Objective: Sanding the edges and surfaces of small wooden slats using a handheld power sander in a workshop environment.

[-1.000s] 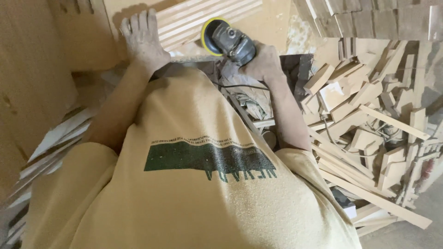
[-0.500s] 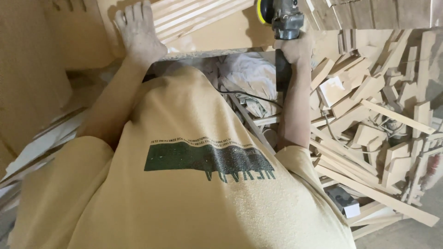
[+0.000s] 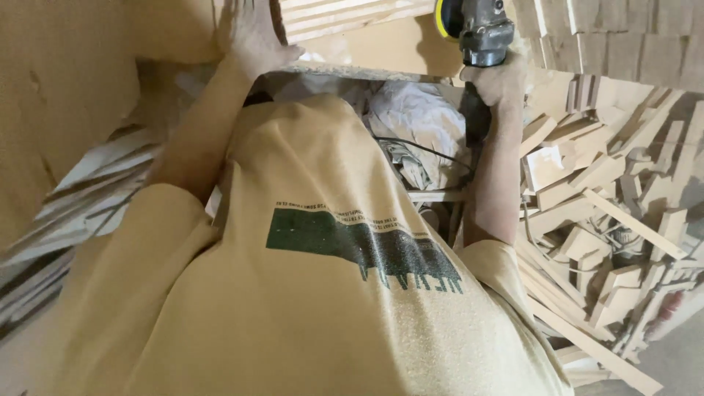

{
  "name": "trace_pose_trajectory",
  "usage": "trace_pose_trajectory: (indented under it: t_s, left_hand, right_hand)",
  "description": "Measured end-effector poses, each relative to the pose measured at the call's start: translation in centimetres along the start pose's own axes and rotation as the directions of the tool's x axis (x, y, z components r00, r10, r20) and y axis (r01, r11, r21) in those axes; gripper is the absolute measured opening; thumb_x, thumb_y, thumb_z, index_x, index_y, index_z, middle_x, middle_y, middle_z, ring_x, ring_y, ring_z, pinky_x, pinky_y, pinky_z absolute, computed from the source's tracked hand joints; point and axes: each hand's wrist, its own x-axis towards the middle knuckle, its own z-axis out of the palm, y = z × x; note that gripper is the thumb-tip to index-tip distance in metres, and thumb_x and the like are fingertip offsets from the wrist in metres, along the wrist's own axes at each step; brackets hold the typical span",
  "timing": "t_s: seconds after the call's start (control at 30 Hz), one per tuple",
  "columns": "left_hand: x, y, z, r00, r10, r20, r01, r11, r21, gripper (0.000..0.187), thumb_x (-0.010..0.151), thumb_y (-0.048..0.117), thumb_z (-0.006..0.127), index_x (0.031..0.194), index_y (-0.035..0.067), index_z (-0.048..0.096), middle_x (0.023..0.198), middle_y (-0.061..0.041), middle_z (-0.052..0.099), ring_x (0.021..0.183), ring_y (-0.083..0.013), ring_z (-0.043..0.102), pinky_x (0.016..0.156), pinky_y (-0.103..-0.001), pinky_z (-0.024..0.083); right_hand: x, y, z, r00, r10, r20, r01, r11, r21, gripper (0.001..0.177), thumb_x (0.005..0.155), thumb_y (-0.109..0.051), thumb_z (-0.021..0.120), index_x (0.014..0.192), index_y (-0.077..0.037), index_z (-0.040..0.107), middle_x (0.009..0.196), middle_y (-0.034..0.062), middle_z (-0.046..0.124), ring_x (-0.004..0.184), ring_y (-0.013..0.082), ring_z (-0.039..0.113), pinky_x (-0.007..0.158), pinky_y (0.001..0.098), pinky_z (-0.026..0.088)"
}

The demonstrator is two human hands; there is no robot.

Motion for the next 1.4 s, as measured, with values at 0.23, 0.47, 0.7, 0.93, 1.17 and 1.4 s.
trace_pose_trajectory:
  t_s: [0.23,0.47,0.7,0.93,1.17,1.4]
  left_hand:
    - [1.2,-0.8,1.7,0.997,0.063,-0.048,-0.071,0.977,-0.202,0.089,0.077,0.048,0.098,0.137,0.001,0.051,0.127,-0.020,0.063,0.119,-0.0414,0.061,0.102,-0.050,0.049]
    - [2.4,-1.6,5.3,0.979,0.077,-0.187,-0.139,0.930,-0.341,0.085,0.066,0.039,0.106,0.125,0.006,0.055,0.114,-0.019,0.065,0.106,-0.0398,0.064,0.089,-0.047,0.052]
    - [1.8,-1.2,3.5,0.984,0.069,-0.165,-0.123,0.931,-0.344,0.070,0.070,0.030,0.095,0.124,0.006,0.057,0.112,-0.020,0.067,0.104,-0.0426,0.065,0.092,-0.051,0.052]
    - [3.4,-1.5,6.3,0.935,0.145,-0.323,-0.251,0.915,-0.316,0.052,0.073,0.021,0.086,0.113,0.008,0.057,0.108,-0.023,0.065,0.095,-0.0443,0.064,0.078,-0.053,0.051]
    - [1.5,-0.9,3.2,0.969,0.101,-0.225,-0.168,0.939,-0.302,0.069,0.068,0.028,0.093,0.123,0.005,0.057,0.115,-0.018,0.065,0.104,-0.0384,0.062,0.090,-0.049,0.050]
    - [2.1,-0.9,4.6,0.962,0.124,-0.243,-0.199,0.929,-0.312,0.085,0.066,0.018,0.093,0.137,0.002,0.049,0.127,-0.022,0.062,0.116,-0.0408,0.061,0.104,-0.050,0.048]
  right_hand:
    - [-1.3,-3.1,2.3,0.963,-0.217,0.157,0.238,0.963,-0.129,0.045,0.073,-0.003,0.079,0.117,-0.005,0.073,0.105,0.0108,0.080,0.085,0.0228,0.076,0.075,0.0332,0.063]
    - [-5.6,-14.5,8.6,0.906,-0.193,0.377,0.314,0.903,-0.292,0.063,0.069,-0.008,0.086,0.128,0.002,0.065,0.111,0.0150,0.081,0.096,0.0267,0.079,0.089,0.0331,0.066]
    - [-2.9,-13.8,5.7,0.869,-0.421,0.260,0.480,0.845,-0.237,0.069,0.072,-0.024,0.093,0.131,-0.002,0.065,0.113,0.0127,0.080,0.096,0.0237,0.078,0.087,0.0325,0.063]
    - [-5.9,-18.8,8.4,0.795,-0.439,0.420,0.530,0.838,-0.128,0.085,0.076,-0.012,0.094,0.150,-0.008,0.051,0.124,0.0162,0.080,0.107,0.0251,0.081,0.098,0.0315,0.064]
    - [-1.0,-16.6,7.2,0.820,-0.504,0.271,0.560,0.805,-0.197,0.048,0.069,-0.013,0.082,0.116,-0.004,0.076,0.103,0.0088,0.084,0.087,0.0191,0.080,0.077,0.0299,0.065]
    - [-2.2,-17.6,9.1,0.850,-0.449,0.276,0.505,0.844,-0.181,0.065,0.073,-0.015,0.090,0.133,-0.004,0.068,0.114,0.0115,0.082,0.100,0.0222,0.080,0.088,0.0305,0.064]
